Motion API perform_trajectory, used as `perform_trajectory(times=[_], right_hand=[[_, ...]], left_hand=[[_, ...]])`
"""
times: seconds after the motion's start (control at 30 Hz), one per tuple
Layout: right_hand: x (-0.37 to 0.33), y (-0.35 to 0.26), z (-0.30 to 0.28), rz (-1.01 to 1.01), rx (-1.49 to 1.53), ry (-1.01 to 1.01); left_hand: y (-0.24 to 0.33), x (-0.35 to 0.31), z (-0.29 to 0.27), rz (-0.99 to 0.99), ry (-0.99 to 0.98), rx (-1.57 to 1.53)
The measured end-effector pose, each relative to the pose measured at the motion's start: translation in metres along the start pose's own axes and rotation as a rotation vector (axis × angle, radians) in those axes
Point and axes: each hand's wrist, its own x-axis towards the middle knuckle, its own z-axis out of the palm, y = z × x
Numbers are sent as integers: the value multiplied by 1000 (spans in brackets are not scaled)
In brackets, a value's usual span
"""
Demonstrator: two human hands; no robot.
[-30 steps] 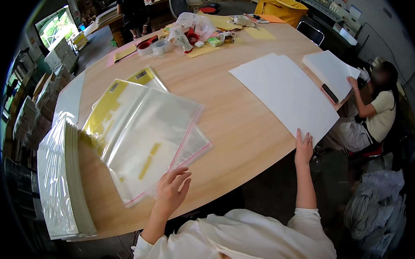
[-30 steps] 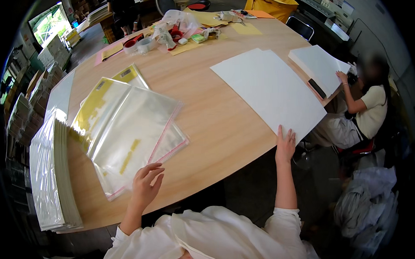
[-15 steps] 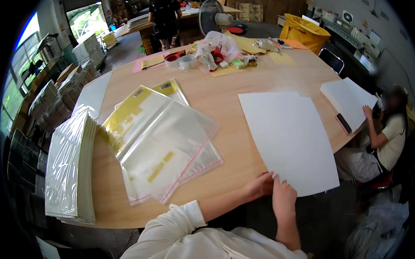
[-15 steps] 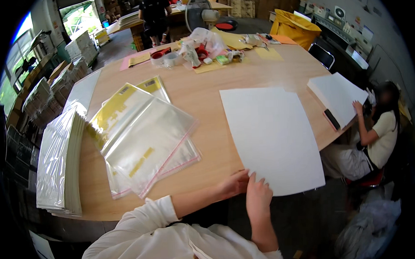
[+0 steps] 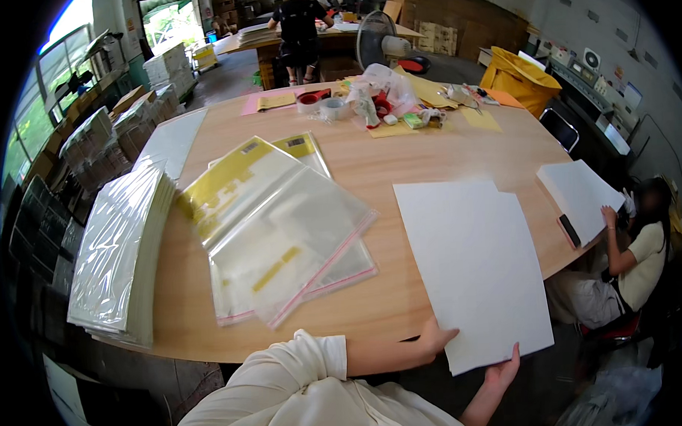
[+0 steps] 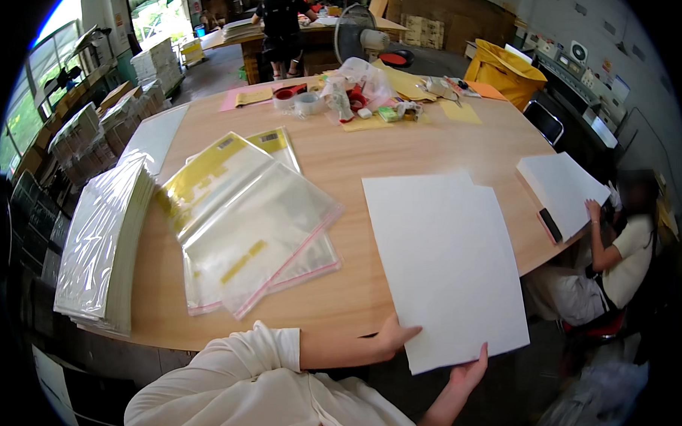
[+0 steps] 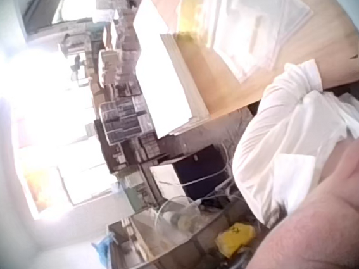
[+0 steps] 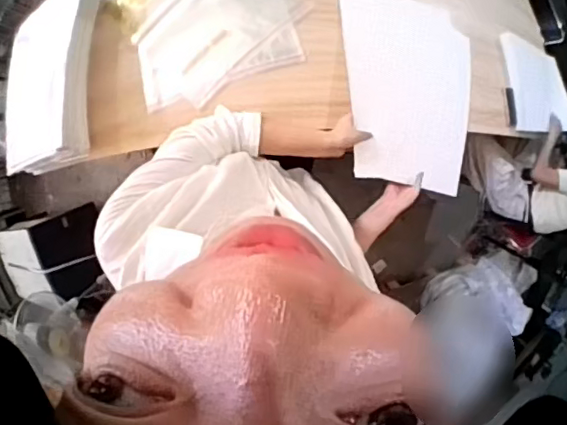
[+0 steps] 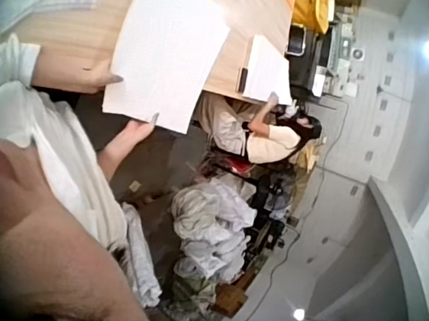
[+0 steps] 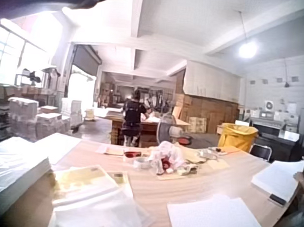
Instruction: The person repeatedly picks up stacks of white paper sheets, flips through them to inspect the edges, and places them into clear plastic bags. The person then seals the bags and places them on a pile of packaged items.
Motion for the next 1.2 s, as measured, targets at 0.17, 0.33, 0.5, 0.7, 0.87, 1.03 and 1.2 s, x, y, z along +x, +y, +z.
perform_trajectory(times=[0.17,0.33,0.5,0.7,0.87,1.03,1.2], right_hand=[[2,14,-12,-274,-202,-148],[-18,-8,-3,-410,-270,-37],[-37,-43,-2,-413,-219,-62],[-66,-88,7,-644,-387,-55],[-32,-100,-17,-674,-351,-335],[10,-72,32,-576,-334,-586],[24,-19,147,-609,-549,-726]], left_hand=[[-16,-27,-15,-218,-202,-134],[58,-38,-66,-773,-1060,408],[178,87,-119,1039,-29,868],[312,113,-166,789,114,931],[323,42,-192,534,-289,498],[300,-5,-288,681,189,399],[306,-114,-323,999,377,233]])
